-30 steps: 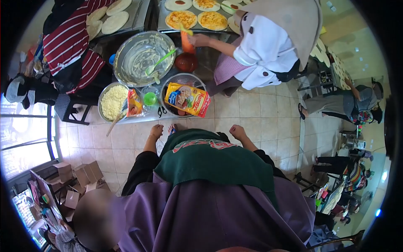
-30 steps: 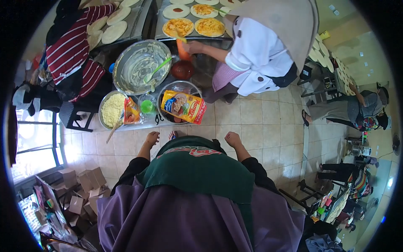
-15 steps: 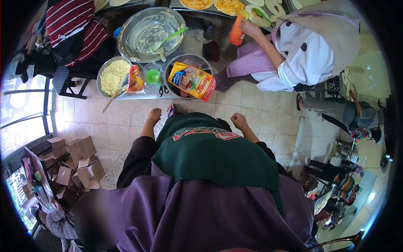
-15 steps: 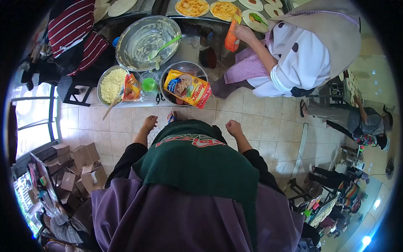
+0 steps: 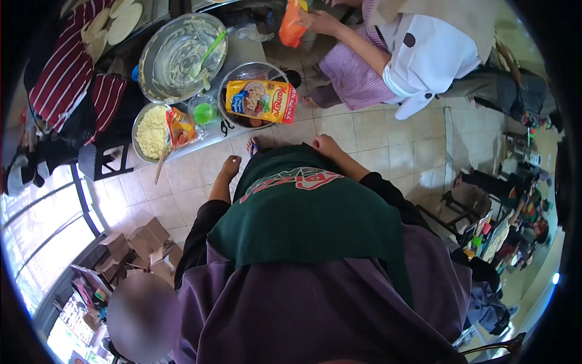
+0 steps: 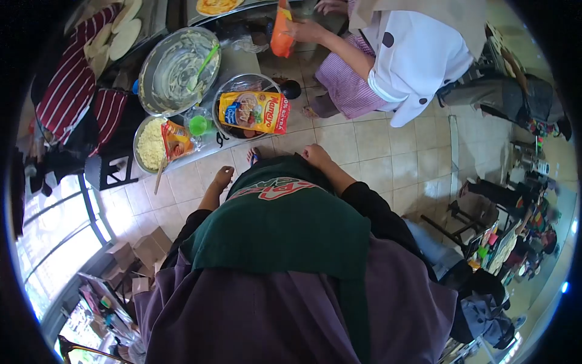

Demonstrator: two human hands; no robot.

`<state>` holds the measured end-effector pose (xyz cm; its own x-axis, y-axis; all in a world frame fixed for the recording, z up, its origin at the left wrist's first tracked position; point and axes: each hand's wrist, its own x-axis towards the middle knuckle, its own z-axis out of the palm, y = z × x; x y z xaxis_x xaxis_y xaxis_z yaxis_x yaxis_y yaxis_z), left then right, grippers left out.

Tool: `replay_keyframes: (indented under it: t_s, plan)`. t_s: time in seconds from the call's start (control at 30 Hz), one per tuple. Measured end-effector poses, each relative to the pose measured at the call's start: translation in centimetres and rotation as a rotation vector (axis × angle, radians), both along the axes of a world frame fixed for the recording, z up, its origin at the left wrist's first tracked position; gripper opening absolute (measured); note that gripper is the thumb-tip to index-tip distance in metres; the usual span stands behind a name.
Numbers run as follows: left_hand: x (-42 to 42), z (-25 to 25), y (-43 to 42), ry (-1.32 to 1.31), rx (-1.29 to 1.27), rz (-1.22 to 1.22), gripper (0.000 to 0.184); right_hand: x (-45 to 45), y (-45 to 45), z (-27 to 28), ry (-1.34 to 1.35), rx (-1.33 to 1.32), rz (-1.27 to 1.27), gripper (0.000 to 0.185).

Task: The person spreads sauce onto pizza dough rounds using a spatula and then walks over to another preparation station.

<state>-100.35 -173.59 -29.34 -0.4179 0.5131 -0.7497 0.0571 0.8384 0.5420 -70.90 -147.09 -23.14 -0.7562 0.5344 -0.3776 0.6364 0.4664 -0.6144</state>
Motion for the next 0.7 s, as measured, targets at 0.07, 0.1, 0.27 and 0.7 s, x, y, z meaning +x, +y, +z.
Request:
replay_keyframes:
  t_s: [0.07, 0.1, 0.27, 0.7]
  plan:
    - [0.1, 0.5, -0.3, -0.027, -0.034, 0.000, 0.043, 1.6, 0.1, -1.3, -0.130, -0.005, 0.049, 0.018]
    - [-0.2, 0.7, -0.5, 0.001, -0.029, 0.001, 0.041, 2.5, 0.1, -1.5, -0.128, -0.002, 0.033, 0.018]
    - [-0.6, 1.7, -0.3, -0.003, -0.098, 0.032, 0.038, 7.0, 0.3, -1.7, -0.233, 0.113, -0.112, 0.017]
    - [4.3, 3.2, 5.1, -0.051, 0.076, -0.075, 0.036, 11.4, -0.5, -1.9, -0.220, 0.098, -0.203, 0.018]
